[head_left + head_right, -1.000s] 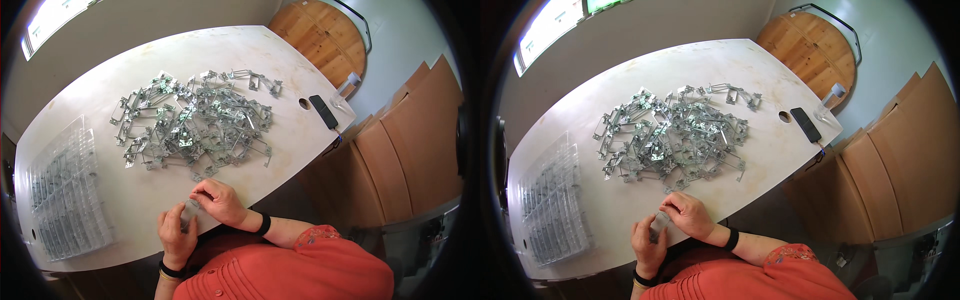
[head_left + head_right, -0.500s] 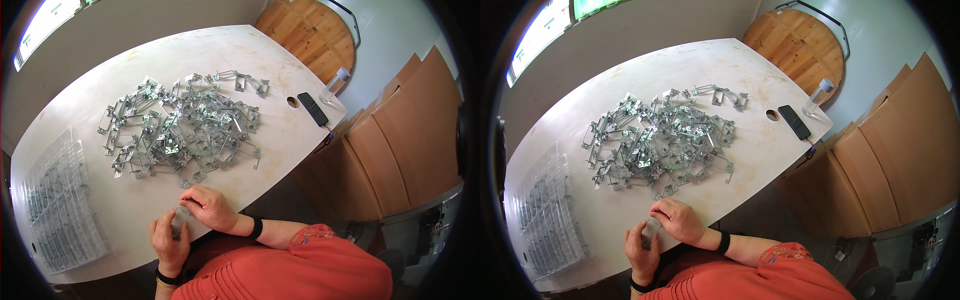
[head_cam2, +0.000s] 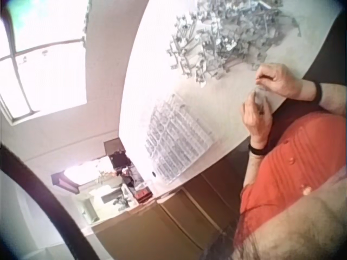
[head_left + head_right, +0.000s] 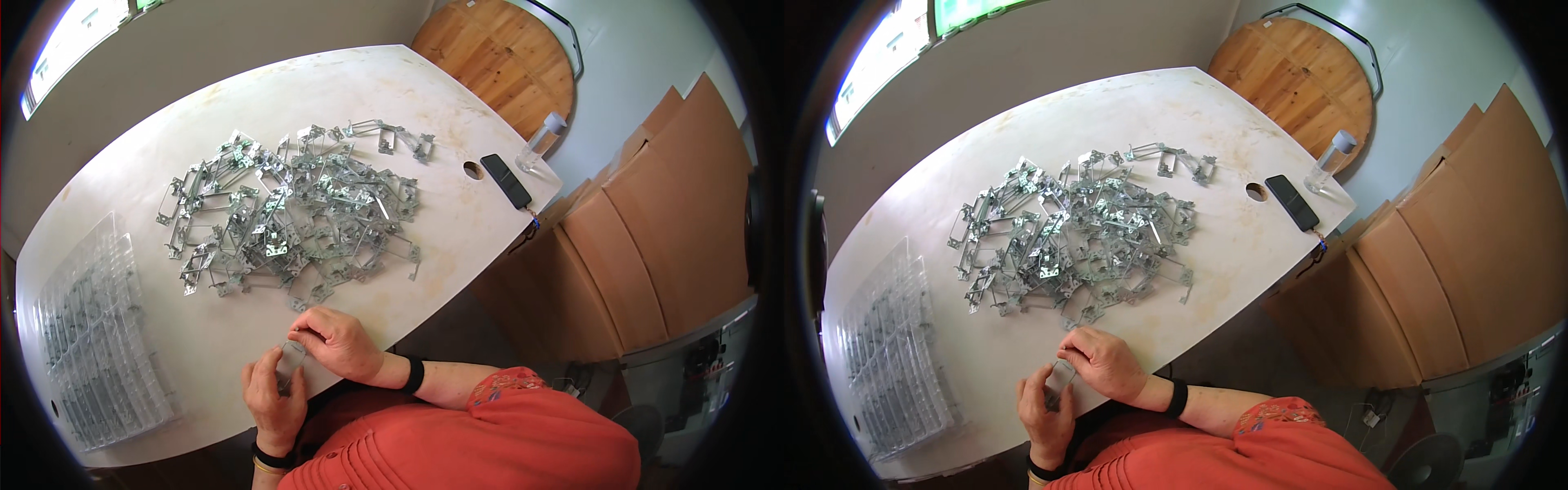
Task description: The person assembles small metal brackets by hand, picking up individual components from a pile on a white table and snapping them together. The person places the assembled units into a clear plastic organizer tray. The task involves repetitive picking, aligning, and snapping of metal parts.
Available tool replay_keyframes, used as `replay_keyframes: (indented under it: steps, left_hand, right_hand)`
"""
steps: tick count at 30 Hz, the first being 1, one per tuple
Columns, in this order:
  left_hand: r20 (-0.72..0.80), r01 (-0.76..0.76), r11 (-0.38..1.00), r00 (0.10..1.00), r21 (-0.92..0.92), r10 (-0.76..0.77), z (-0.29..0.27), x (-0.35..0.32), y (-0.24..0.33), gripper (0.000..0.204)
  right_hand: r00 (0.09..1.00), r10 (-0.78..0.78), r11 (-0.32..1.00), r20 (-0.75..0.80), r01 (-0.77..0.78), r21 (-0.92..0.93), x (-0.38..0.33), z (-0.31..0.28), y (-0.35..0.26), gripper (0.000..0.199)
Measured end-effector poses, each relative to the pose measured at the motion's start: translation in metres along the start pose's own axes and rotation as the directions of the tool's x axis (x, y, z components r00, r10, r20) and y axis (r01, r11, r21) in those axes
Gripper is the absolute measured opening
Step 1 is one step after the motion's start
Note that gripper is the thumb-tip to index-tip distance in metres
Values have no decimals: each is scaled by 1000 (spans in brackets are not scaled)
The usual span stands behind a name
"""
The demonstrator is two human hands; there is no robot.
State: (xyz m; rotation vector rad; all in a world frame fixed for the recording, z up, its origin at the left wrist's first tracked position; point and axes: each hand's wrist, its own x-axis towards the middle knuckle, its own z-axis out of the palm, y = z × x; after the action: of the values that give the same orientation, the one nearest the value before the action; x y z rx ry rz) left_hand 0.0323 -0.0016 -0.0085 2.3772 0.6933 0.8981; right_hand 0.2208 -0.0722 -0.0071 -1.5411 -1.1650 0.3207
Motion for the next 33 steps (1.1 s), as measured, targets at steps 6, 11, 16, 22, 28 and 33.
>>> replay_keyframes:
  steps: [6, 11, 16, 22, 28, 33]
  left_hand:
    - [-44, -44, 999, 998, 5, 45, 2, 3, 1, 55]
    - [-51, -49, 999, 997, 20, 50, 3, 1, -3, 55]
    - [-49, -51, 999, 997, 17, 52, 4, 1, -4, 54]
    - [-33, -24, 1000, 999, 12, 24, 3, -1, -3, 54]
    - [7, 15, 1000, 1000, 8, -15, 2, -3, -3, 55]
    - [7, 16, 1000, 1000, 10, -16, 2, -4, -5, 55]
  right_hand:
    - [1000, -6, 1000, 2, 6, -17, 0, 0, 1, 12]
    - [999, -33, 999, -9, 32, -32, 2, 0, -1, 12]
    - [1000, 6, 1000, -6, -6, -21, 1, 1, -2, 12]
    - [999, -31, 999, -8, 31, -22, 2, 1, 0, 12]
    - [1000, -5, 1000, 4, 5, -31, 1, -1, -2, 12]
    - [999, -50, 998, -14, 49, -39, 2, 1, 1, 11]
